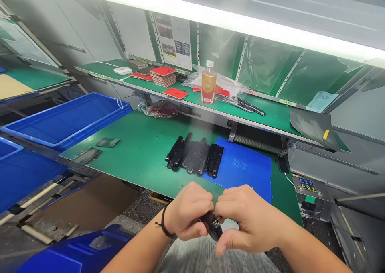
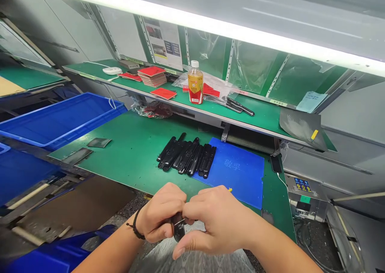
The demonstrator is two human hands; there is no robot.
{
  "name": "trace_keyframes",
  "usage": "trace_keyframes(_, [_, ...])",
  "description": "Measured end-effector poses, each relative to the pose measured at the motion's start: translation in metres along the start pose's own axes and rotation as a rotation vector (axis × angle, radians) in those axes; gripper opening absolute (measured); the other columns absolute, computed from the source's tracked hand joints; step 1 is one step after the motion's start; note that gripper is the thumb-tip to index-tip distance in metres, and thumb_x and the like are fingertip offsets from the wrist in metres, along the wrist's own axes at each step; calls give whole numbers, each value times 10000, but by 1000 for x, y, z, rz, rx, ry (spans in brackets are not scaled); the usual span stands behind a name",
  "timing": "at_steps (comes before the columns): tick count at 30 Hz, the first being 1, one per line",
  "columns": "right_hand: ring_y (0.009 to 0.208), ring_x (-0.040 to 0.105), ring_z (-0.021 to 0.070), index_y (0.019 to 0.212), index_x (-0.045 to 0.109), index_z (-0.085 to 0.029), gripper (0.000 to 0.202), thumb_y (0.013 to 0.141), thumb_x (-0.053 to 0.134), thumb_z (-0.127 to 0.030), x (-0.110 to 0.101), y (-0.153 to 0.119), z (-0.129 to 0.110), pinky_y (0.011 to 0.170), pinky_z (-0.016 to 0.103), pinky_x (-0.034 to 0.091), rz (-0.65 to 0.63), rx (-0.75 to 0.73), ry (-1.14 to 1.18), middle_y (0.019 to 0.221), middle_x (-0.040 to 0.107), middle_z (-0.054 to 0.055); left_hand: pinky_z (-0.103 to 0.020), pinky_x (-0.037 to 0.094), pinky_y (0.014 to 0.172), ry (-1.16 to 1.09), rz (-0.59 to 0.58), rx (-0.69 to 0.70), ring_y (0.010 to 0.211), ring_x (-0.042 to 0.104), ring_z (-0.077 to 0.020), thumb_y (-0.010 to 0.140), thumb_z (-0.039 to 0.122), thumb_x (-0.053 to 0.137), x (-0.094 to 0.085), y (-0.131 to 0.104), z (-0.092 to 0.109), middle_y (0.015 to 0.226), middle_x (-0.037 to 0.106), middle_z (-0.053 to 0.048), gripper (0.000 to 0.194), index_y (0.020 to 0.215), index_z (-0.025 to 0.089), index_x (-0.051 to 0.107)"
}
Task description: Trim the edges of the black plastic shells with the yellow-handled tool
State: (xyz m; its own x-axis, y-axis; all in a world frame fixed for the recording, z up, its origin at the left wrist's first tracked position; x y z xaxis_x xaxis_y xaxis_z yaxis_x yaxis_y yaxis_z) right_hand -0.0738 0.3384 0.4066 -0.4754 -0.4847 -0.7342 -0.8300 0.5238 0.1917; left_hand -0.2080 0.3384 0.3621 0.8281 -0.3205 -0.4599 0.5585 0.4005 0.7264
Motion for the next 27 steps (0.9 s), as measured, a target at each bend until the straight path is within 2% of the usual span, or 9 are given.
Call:
trace_keyframes(3, [602,344,96,707,462,-207,674,974,371,-819,-2,-2,-6,596,270,259,22,-6,-46,622,429,-65,-330,182,474,67,21,26,471,290,-146,1085,568,320,-2,1,3,591,375,32,480,862,209,548])
trace_keyframes(6, [582,286,101,659,406,-197,670,1019,353,-759,-4,-3,-12,577,281,224,73,-42,-139,605,380,-60,-338,161,485,111,46,28,474,277,-142,1087,559,319,-2,-1,5,598,367,34,461,848,213,509])
trace_keyframes(11, [575,170,129,610,411,-203,604,1087,402,-573,-7,-15,-28,568,326,151,362,-254,-489,594,317,-39,-338,158,511,162,106,14,486,318,-139,1088,553,328,-4,-6,6,605,385,34,444,872,209,506])
trace_keyframes(13, [578,185,135,614,434,-207,549,1091,435,-481,-7,-22,-31,574,332,142,431,-335,-525,587,306,-33,-337,158,516,164,100,13,496,326,-143,1085,561,336,-4,-6,7,609,392,29,444,872,210,505])
trace_keyframes(15, [576,227,134,680,494,-208,430,1082,463,-358,-7,-28,-31,576,326,171,445,-398,-457,596,340,-34,-335,168,527,157,100,-4,506,321,-143,1083,567,340,-5,-6,7,611,398,27,449,861,212,500])
trace_keyframes(18, [600,334,135,906,580,-192,217,1057,425,-202,-11,-31,-23,594,310,240,454,-338,-349,662,457,-22,-321,216,551,89,168,-130,527,329,-136,1084,576,331,-5,-7,1,617,397,25,480,811,210,480])
trace_keyframes(20, [628,370,143,978,583,-180,230,1085,403,-274,-13,-29,-15,600,308,238,487,-220,-383,694,486,-9,-310,238,559,-14,266,-281,542,334,-130,1080,598,320,-3,-10,-8,621,385,23,527,759,204,462])
trace_keyframes(23, [637,342,152,895,587,-177,454,1096,386,-530,-13,-25,-7,593,318,190,539,-117,-516,675,450,-4,-302,249,554,-249,380,-508,555,324,-127,1079,608,314,12,-17,-20,615,376,20,565,715,197,447])
trace_keyframes(27, [645,316,162,801,594,-184,597,1084,318,-631,-15,-14,-1,594,326,174,611,-67,-622,659,418,4,-286,255,544,-528,449,-708,582,291,-122,1075,598,349,33,-21,-26,634,353,24,547,714,195,428])
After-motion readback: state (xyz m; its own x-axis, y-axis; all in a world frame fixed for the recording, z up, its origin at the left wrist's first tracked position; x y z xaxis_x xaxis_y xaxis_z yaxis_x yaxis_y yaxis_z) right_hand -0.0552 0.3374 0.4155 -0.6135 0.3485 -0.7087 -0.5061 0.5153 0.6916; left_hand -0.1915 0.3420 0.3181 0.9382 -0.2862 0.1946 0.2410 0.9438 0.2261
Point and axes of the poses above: each hand's wrist, its own y-axis towards the middle knuckle, its own x-axis out of the palm, z = x × y, the point moved 6 cm from there along y, towards the middle knuckle
